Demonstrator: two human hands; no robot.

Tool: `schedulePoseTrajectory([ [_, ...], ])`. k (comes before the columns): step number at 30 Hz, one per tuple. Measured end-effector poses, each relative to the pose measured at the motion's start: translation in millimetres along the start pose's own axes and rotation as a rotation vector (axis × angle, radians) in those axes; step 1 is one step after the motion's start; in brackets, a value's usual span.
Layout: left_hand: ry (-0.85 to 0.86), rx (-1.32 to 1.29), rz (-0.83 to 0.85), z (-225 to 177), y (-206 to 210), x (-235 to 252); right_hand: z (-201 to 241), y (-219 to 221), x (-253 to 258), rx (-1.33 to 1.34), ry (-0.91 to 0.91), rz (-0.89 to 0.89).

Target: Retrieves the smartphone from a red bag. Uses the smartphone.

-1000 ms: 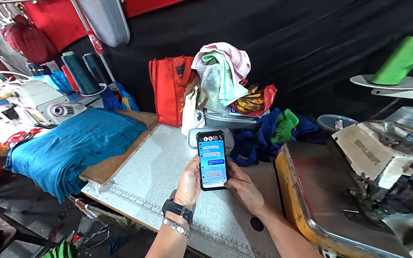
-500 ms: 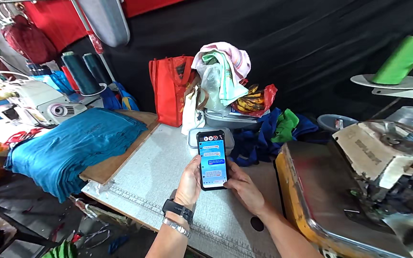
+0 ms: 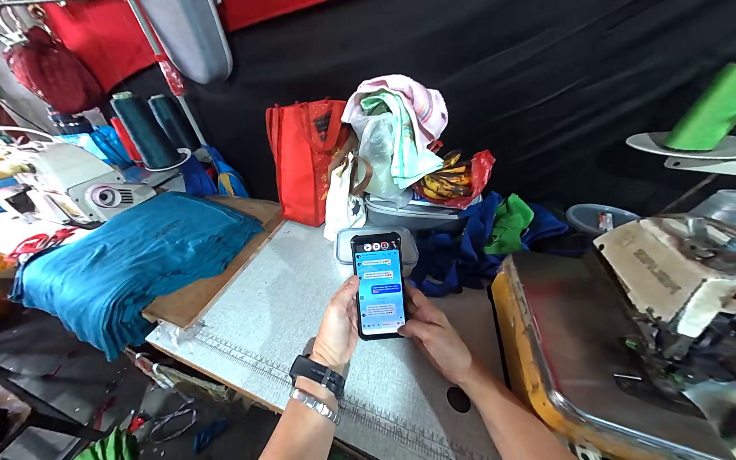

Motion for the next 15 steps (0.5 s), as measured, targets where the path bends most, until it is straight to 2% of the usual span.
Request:
schedulePoseTrajectory([
  [15,-0.002,-0.004,0.003,-0.7,1.0,0.1,1.2,0.4,-0.2,0.017,-0.007,0.003],
])
Point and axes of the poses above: each hand's wrist, its own x-axis towards the middle knuckle, its own y-axis out of the palm, z = x × y, the point moved 3 cm from there along x, towards the middle knuckle, and after that the axes turned 13 degrees about z, right-handed, at the moved point
